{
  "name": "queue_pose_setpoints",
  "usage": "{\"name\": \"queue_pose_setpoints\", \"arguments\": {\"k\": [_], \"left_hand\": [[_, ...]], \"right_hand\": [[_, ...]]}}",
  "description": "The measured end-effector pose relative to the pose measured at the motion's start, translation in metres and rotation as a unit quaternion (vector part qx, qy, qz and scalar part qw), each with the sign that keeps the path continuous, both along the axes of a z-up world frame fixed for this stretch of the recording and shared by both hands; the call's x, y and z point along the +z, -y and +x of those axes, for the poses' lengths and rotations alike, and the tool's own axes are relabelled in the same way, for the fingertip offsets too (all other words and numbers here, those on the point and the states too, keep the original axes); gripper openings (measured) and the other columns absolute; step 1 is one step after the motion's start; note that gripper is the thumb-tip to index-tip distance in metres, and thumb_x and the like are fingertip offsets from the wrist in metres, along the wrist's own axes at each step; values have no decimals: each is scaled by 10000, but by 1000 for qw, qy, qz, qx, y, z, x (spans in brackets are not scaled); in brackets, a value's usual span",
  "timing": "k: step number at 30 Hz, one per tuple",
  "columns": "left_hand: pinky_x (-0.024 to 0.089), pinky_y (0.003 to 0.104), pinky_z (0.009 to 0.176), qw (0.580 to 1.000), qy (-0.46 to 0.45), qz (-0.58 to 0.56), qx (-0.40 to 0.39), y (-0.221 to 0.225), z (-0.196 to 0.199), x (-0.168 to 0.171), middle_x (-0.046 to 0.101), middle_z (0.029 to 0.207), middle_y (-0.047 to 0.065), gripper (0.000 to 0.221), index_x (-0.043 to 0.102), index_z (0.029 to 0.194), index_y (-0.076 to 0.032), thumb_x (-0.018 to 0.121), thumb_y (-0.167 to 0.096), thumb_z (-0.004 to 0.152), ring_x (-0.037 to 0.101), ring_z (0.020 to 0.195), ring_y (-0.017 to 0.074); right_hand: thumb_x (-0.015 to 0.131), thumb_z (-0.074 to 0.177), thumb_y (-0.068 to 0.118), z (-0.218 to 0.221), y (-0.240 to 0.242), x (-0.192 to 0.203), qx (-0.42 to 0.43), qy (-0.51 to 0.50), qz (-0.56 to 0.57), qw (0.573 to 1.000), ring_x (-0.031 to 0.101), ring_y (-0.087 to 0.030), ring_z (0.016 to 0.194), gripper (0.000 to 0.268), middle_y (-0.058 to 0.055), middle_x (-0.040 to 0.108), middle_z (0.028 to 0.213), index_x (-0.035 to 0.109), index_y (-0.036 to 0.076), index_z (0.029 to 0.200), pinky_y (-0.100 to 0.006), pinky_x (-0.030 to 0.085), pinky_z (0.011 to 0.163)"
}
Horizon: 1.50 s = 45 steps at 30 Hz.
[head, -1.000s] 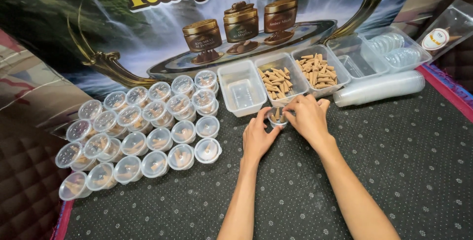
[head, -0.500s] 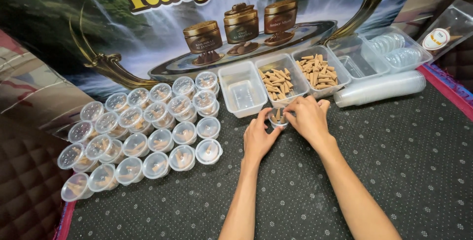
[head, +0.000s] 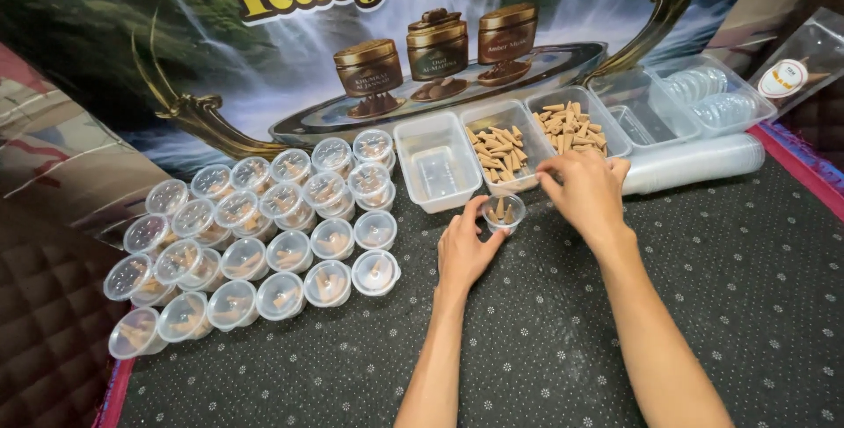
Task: Packaging incense sticks into small plastic containers and sealing them with lids.
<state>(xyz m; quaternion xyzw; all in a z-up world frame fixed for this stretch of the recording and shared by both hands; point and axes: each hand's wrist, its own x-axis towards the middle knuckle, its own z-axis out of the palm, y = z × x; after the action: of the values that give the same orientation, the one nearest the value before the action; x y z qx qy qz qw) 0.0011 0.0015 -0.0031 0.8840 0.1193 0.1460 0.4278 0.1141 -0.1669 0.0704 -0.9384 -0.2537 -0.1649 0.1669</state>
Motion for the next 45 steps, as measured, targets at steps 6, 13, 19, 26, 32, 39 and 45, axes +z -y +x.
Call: {"name": "queue_pose_setpoints", "arguments": {"k": [6, 13, 19, 26, 32, 39, 45], "left_hand": [[496, 394, 902, 1000, 1, -3, 3, 1, 2, 0, 725, 1243, 33, 619, 523, 1369, -227, 767, -355, 815, 646, 957, 210], [506, 415, 893, 1000, 3, 6, 12, 0, 0, 4, 740, 1186, 34, 618, 532, 1358, -234, 772, -374, 806, 652, 928, 220], [499, 401, 893, 1000, 0, 3, 3, 0, -1, 4, 723, 1239, 51, 611, 520, 1369, -224, 755, -372, 825, 649, 949, 215], [496, 392, 888, 1000, -2, -2, 3, 0, 1, 2, 719, 1243, 51, 610, 524, 1368, -223, 754, -377, 825, 643, 947, 209], [491, 389, 884, 1000, -3, -5, -3, -1, -1, 5, 717, 1249, 59, 603, 522, 1371, -218, 752, -365, 833, 643, 946, 209], [492, 424, 893, 1000, 19, -1, -3, -1, -1, 2, 720, 1245, 74, 612, 522, 1372, -198, 762, -344, 828, 649, 954, 238], [494, 431, 940, 1000, -15, 0, 8, 0, 1, 4, 728, 1076, 34, 618, 514, 1380, -271, 756, -398, 826, 663, 964, 243]], "right_hand": [[725, 845, 370, 79, -38, -36, 11, 121, -120, 985, 650, -227, 917, 78, 66, 714, 786, 772, 324, 888, -500, 382, 840], [679, 774, 213, 147, -77, -69, 67, 279, -182, 941, 619, -242, 771, 118, 35, 641, 611, 709, 259, 669, -496, 354, 748], [691, 757, 141, 155, -83, -78, 100, 274, -219, 931, 565, -264, 803, 113, -7, 642, 625, 718, 202, 666, -500, 300, 779], [714, 787, 129, 141, -82, -68, 98, 275, -221, 931, 565, -238, 814, 159, 9, 621, 607, 698, 188, 640, -478, 297, 806], [710, 785, 149, 151, -80, -72, 103, 300, -191, 929, 559, -232, 756, 148, 19, 621, 592, 705, 197, 646, -476, 300, 778], [719, 769, 260, 139, -57, -51, 83, 265, -122, 953, 580, -238, 713, 50, 45, 618, 618, 728, 269, 721, -437, 342, 709], [728, 878, 314, 47, -30, -4, 65, 118, -30, 990, 624, -208, 962, 90, 96, 723, 895, 753, 314, 964, -456, 350, 836]]}}
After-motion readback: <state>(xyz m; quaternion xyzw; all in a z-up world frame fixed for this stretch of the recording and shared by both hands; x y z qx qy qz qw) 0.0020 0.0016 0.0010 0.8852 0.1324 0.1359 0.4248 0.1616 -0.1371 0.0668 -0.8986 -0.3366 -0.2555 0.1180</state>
